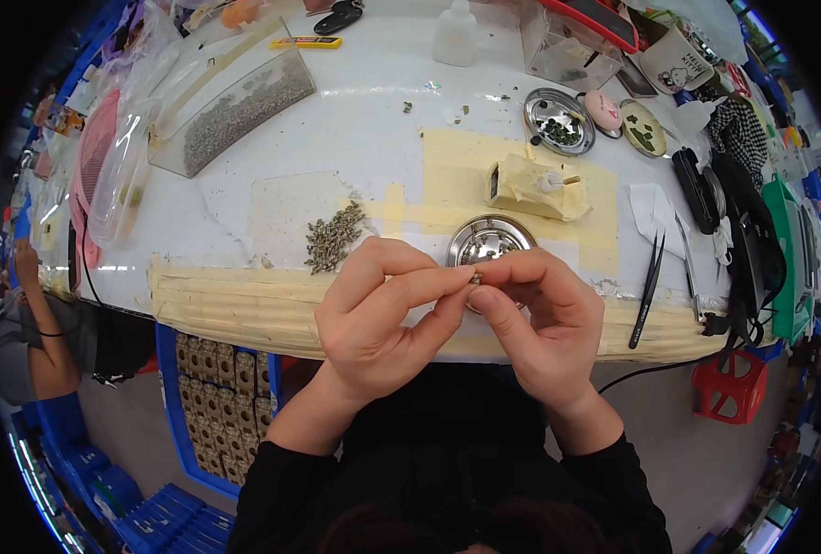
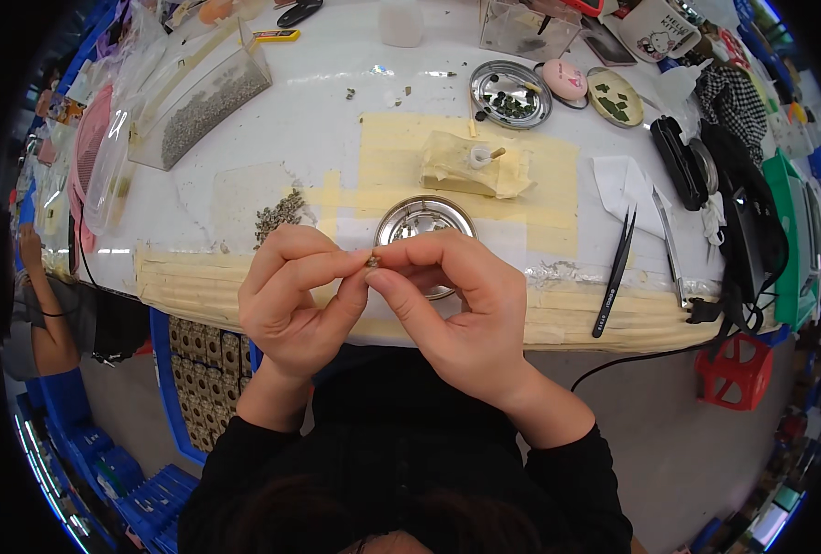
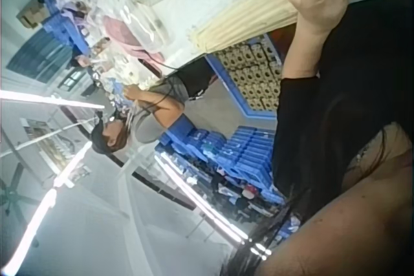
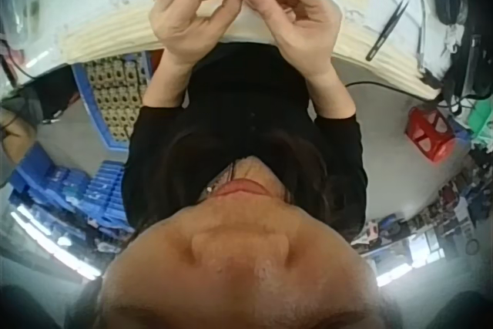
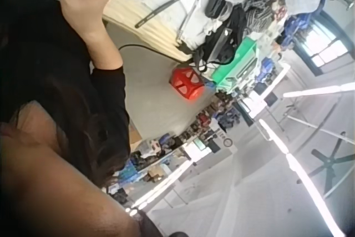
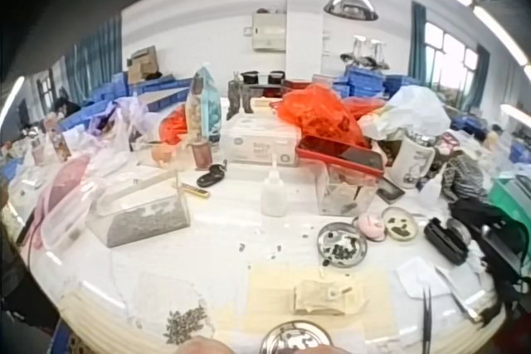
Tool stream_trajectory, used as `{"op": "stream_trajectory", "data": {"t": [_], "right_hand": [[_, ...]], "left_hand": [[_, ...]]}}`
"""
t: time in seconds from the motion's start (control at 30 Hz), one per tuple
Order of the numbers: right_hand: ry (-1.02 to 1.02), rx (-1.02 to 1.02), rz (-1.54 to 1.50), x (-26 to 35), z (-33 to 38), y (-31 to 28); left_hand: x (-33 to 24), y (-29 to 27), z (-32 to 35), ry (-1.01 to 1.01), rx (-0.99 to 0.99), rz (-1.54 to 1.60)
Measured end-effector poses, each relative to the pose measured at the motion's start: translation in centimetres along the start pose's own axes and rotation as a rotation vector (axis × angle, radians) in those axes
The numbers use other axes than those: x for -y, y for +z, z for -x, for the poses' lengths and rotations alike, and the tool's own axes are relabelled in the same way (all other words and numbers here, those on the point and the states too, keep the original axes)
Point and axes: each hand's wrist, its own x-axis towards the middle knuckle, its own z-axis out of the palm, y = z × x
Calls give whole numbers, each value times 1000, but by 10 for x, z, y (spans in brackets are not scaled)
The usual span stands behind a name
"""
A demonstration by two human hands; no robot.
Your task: Assembling small metal pins and components into a circular metal part at a workbench.
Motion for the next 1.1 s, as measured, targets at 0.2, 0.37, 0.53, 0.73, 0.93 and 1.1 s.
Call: {"op": "stream_trajectory", "data": {"t": [0.2,0.37,0.53,0.73,0.93,1.1], "right_hand": [[-236,-69,263,0,-2,4],[-327,-79,332,-2,-3,5],[-130,-16,131,-3,0,3],[115,55,-177,2,-3,0],[3,5,-42,1,-2,1],[-195,-72,187,-2,-2,3]], "left_hand": [[1,1,1,-24,-32,-3],[1,0,1,-41,-39,-3],[1,-1,0,-26,-36,11],[0,-1,-1,15,-23,2],[-1,1,0,-25,-25,-30],[0,1,0,-61,-39,-13]]}}
